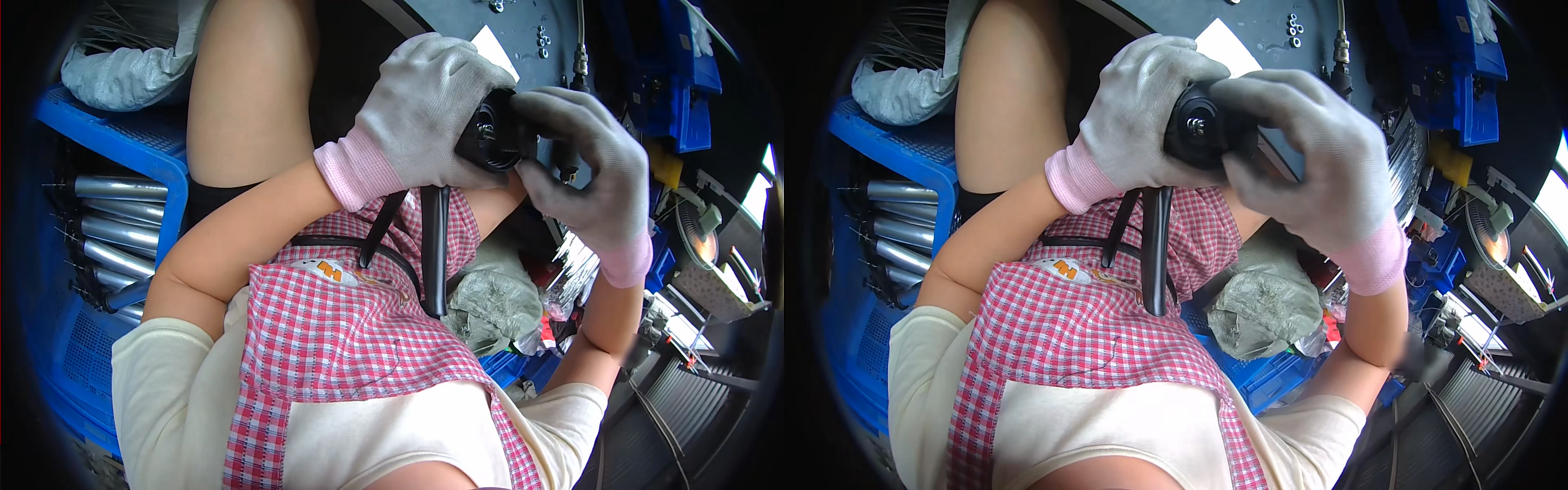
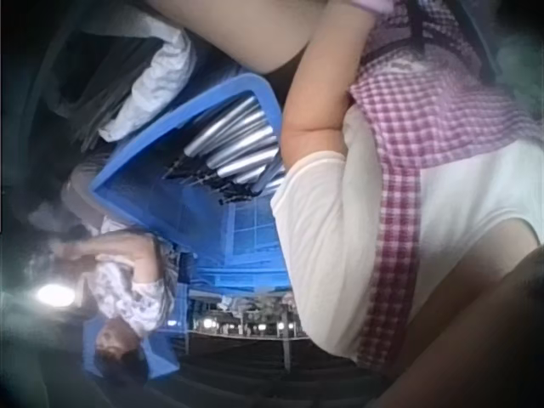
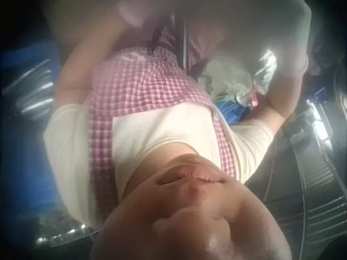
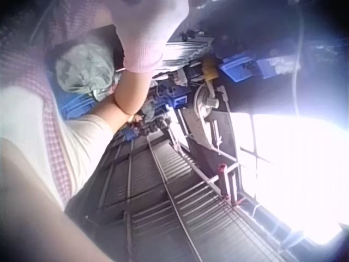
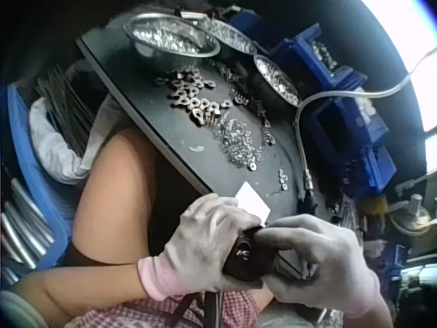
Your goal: Assembling a manual dispensing tool by attaching the handle, piston, and tube using hand tools.
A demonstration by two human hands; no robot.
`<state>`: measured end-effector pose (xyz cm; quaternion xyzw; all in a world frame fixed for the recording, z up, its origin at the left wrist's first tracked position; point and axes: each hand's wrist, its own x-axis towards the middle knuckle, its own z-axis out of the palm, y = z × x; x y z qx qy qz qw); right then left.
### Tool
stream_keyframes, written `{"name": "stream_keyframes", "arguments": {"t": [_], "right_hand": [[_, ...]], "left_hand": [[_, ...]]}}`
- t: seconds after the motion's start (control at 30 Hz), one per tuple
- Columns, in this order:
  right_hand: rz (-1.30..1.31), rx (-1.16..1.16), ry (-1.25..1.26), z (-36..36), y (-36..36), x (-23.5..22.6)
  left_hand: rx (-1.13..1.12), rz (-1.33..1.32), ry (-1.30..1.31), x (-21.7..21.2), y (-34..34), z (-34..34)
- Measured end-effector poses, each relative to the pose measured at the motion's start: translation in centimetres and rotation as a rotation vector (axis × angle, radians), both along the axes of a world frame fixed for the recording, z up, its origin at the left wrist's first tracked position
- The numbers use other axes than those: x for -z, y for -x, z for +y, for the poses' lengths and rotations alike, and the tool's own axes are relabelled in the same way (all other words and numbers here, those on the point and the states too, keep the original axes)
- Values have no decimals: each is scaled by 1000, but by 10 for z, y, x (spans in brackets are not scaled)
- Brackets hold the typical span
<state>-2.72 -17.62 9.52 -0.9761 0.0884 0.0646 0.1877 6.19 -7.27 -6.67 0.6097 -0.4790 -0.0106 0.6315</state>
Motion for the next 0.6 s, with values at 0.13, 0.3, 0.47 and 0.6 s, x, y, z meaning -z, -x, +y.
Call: {"name": "stream_keyframes", "arguments": {"t": [0.13, 0.3, 0.47, 0.6], "right_hand": [[0, 48, 8, 0, 4, 10], [3, -102, 31, -1, 0, 12], [-14, -191, 112, 2, -4, 11], [2, 18, 20, 10, -1, 14]], "left_hand": [[-41, -50, 0, 0, 0, 0], [-23, -46, -35, 0, 0, 1], [-9, -55, -50, -1, -1, 3], [-4, -46, -37, 0, -1, 3]]}}
